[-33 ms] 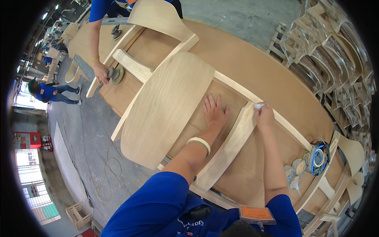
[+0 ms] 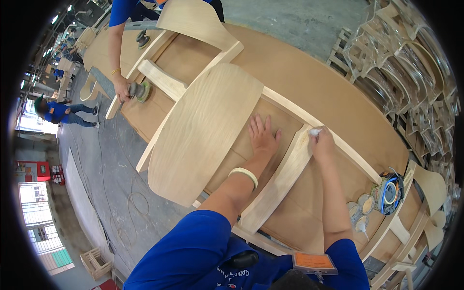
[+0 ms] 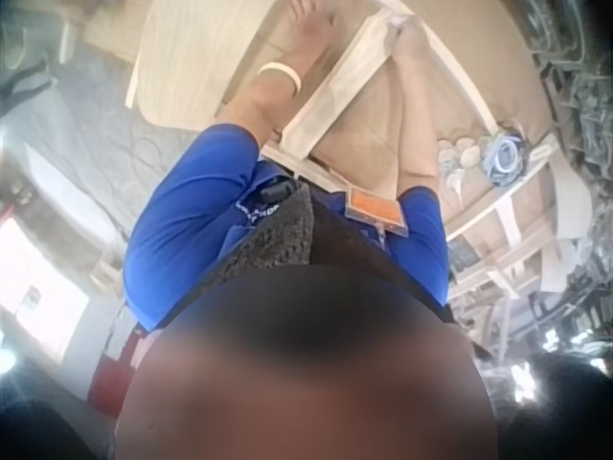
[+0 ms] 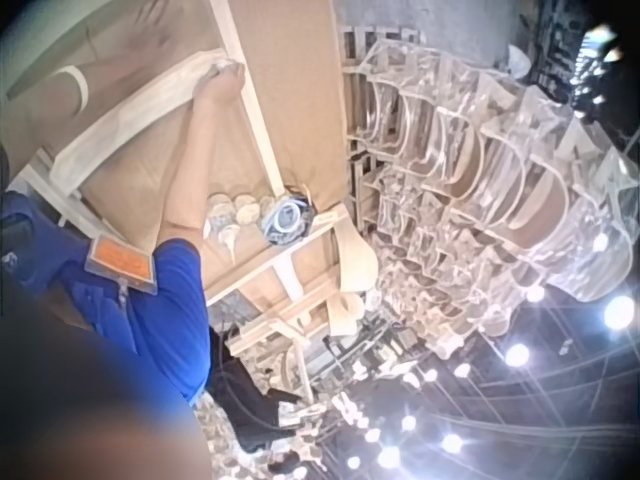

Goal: The person uses a handheld orbital sander to smooth the surfaces of a wooden chair frame. They reposition the chair multiple times to access different areas, then inspect the finished piece by holding it up and running a hand along the edges.

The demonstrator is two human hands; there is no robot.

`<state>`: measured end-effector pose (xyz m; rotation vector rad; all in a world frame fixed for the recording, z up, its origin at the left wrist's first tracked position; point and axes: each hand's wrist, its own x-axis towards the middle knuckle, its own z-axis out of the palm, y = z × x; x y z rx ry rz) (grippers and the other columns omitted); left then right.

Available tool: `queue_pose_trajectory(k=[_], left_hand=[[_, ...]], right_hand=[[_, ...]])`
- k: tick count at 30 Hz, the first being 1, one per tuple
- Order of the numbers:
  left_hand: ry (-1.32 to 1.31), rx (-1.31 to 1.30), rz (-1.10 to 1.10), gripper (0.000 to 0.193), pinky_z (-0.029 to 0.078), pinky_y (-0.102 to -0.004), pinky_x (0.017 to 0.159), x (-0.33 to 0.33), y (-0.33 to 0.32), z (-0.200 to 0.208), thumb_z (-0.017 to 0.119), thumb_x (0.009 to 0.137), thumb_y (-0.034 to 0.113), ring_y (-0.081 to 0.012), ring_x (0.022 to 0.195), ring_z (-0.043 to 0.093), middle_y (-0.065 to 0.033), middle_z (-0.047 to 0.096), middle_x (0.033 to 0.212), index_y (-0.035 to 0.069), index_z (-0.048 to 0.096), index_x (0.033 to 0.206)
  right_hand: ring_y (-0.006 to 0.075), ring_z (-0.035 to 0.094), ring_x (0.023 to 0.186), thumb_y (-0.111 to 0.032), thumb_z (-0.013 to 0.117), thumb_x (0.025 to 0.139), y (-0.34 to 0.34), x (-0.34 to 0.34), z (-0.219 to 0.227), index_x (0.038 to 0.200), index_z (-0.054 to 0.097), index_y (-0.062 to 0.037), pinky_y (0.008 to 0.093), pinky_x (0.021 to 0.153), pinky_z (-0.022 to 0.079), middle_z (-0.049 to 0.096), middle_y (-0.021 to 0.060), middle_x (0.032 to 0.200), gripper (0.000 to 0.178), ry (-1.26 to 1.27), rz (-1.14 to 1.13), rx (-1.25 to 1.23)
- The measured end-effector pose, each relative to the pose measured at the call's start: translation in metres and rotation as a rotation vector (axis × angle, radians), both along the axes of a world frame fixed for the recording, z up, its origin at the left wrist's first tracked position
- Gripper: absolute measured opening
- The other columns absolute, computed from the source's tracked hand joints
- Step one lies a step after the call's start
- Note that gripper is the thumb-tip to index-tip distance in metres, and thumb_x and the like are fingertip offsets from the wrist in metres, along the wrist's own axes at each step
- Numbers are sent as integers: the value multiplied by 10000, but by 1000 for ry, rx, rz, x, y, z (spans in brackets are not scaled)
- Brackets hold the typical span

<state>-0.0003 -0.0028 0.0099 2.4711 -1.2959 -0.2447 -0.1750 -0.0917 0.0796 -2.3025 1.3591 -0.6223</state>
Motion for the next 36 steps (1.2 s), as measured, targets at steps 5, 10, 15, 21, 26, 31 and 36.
queue_pose_trajectory(k=[5,10,15,21,26,31,36], left_hand=[[-15,1,-4,677,99,-509,1155,12,-7,0,522,896,460,-404,1426,110,-234,177,1524,98,348,1441],[-51,3,9,703,96,-517,1153,11,-8,-6,523,885,484,-401,1426,111,-231,177,1526,100,345,1447],[-58,-12,9,711,99,-522,1151,11,-10,-8,532,876,488,-400,1424,115,-228,179,1524,107,351,1448],[-42,-28,8,700,101,-522,1150,11,-10,-8,525,882,482,-404,1422,123,-234,181,1521,101,357,1444],[-60,-13,5,703,98,-523,1150,10,-9,-7,521,882,485,-412,1419,130,-236,181,1522,100,356,1446],[-33,-9,7,709,95,-528,1150,11,-10,-6,522,879,484,-421,1422,114,-234,171,1528,108,345,1453],[-113,1,7,702,110,-524,1149,10,-10,-8,521,884,479,-427,1416,132,-242,188,1521,109,344,1453]], right_hand=[[352,596,882,-77,635,787,56,-1,7,868,653,-29,432,766,488,620,146,940,96,24,190,156],[360,592,880,-79,632,791,43,0,7,880,651,-30,439,770,486,619,149,958,103,23,120,122],[364,593,885,-73,629,791,-7,14,2,887,653,-24,441,773,487,622,147,958,110,-8,-1,-35],[359,596,880,-77,629,796,31,4,3,886,649,-23,439,760,488,623,135,941,107,5,119,62],[358,594,879,-86,627,803,42,-4,2,894,643,-25,432,747,491,616,135,923,110,-35,115,112],[370,591,891,-99,619,816,-10,9,3,902,642,-32,446,763,490,616,157,931,112,13,36,23],[370,590,905,-98,619,808,16,13,0,894,639,-28,450,780,492,614,159,960,112,34,63,127]])
